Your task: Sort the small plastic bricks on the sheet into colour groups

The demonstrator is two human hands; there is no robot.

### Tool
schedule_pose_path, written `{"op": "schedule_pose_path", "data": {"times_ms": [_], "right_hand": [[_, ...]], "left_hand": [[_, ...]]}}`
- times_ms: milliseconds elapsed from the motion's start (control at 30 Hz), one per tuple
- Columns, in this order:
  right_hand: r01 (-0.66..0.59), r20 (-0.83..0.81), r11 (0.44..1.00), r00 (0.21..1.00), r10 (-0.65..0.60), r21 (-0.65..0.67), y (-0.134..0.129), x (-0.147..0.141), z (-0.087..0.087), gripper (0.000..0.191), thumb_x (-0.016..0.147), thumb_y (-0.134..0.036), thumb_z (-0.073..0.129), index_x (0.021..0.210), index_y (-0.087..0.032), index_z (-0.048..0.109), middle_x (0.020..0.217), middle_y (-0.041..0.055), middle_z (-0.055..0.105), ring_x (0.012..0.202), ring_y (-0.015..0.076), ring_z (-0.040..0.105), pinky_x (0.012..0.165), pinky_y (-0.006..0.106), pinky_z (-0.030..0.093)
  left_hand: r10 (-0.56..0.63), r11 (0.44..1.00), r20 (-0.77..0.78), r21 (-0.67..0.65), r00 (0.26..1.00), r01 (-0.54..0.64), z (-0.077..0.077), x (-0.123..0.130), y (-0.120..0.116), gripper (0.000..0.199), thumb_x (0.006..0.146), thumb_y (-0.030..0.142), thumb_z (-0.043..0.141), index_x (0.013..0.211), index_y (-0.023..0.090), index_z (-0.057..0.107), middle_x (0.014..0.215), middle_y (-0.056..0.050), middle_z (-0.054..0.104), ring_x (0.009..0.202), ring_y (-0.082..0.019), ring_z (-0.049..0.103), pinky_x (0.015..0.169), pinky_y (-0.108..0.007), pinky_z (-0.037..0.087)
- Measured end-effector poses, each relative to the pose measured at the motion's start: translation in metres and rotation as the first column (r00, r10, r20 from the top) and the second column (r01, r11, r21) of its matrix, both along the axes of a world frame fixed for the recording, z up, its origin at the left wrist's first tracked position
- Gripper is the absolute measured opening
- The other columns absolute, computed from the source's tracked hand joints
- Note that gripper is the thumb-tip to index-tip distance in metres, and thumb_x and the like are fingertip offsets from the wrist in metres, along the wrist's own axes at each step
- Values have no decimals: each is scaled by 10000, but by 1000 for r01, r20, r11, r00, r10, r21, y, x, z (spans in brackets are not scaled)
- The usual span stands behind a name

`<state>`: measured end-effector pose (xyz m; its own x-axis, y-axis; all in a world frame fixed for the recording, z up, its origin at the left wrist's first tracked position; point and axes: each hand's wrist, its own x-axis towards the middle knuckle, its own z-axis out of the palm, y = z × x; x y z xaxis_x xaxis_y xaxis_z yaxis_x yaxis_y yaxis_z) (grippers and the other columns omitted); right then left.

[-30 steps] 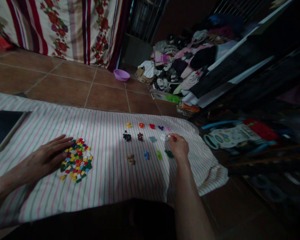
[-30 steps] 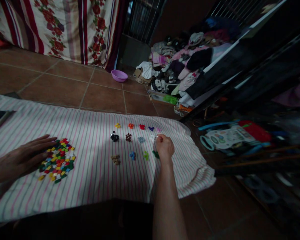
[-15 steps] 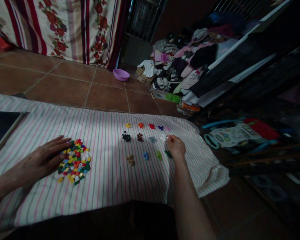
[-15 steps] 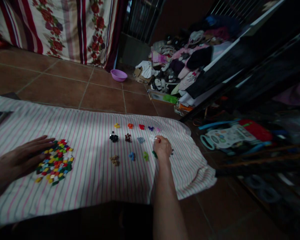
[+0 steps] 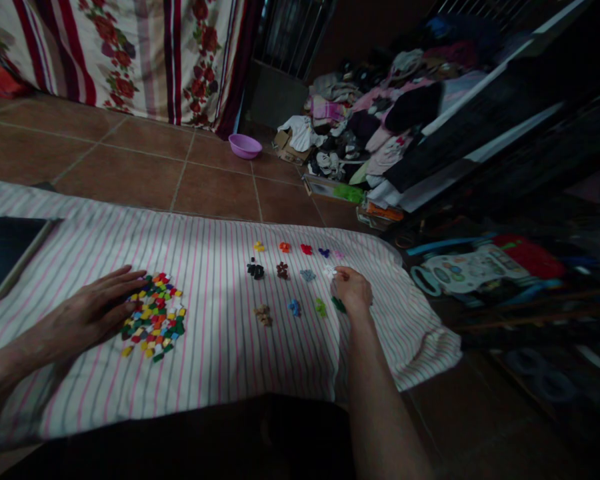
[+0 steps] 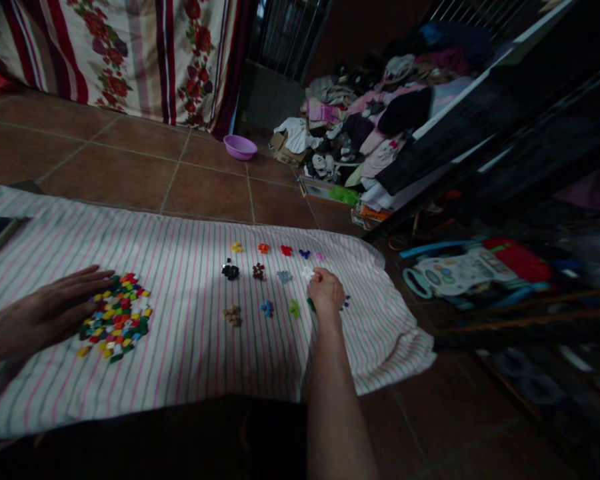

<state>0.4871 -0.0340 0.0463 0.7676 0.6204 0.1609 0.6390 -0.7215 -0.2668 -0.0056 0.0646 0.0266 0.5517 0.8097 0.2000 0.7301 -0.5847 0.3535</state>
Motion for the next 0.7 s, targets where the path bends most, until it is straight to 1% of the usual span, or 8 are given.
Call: {"op": "schedule_pose_path", "data": {"times_ms": [100,200,267,333,433,567,633,700], "right_hand": [[14,9,1000,1000,-15,25,-1,-1,3,330,799,-229,498,1042,-243,721,986,71,716,875,223,641,775,322,470],[-5,45,998,999,3,56,0,-7,6,338,801,-244,484,1043,-226,720,947,82,713,865,235,643,772,336,472],[-58,70,992,996,50,112,4,-13,10,344,801,-260,477,1042,-209,717,930,88,711,859,238,642,777,344,472],[-137,83,971,989,123,198,11,-22,14,347,790,-286,479,1025,-196,717,911,90,715,840,232,642,782,346,474],[-230,74,922,973,218,312,23,-41,24,352,771,-349,496,983,-186,725,856,85,722,781,226,641,760,350,481],[-342,21,847,931,365,408,39,-82,34,372,775,-408,501,967,-182,725,840,75,724,720,202,636,717,333,494],[-439,6,788,875,484,432,46,-110,33,360,794,-396,489,971,-183,720,847,64,722,689,178,627,700,311,501],[-569,28,701,784,620,429,53,-142,29,321,815,-356,486,951,-187,721,843,60,717,674,165,619,700,298,504]], "left_hand": [[-63,992,14,-112,998,65,-4,-4,2,600,866,601,333,1197,186,613,1320,-41,590,1309,-215,462,1072,-437,414],[-52,987,32,-153,998,57,-9,-6,4,587,874,590,349,1229,188,588,1363,-49,554,1347,-231,412,1090,-479,382],[-46,986,38,-160,998,51,-12,-6,4,592,877,595,347,1241,191,582,1372,-54,546,1358,-238,395,1095,-489,374],[-57,986,46,-152,997,63,-12,-5,5,628,866,621,341,1232,179,596,1351,-77,564,1355,-256,398,1094,-485,382],[-75,985,32,-153,997,79,-6,-3,4,595,877,585,337,1222,186,612,1347,-86,567,1354,-254,400,1089,-444,404],[-110,985,-9,-136,994,108,8,1,2,470,904,429,358,1207,187,623,1352,-84,562,1338,-243,424,1095,-441,400],[-132,984,-4,-124,991,131,13,3,1,424,908,371,370,1199,200,626,1339,-77,574,1314,-230,457,1107,-453,385],[-136,985,23,-108,990,138,13,4,0,394,905,357,393,1177,211,637,1324,-74,587,1301,-225,472,1106,-457,387]]}}
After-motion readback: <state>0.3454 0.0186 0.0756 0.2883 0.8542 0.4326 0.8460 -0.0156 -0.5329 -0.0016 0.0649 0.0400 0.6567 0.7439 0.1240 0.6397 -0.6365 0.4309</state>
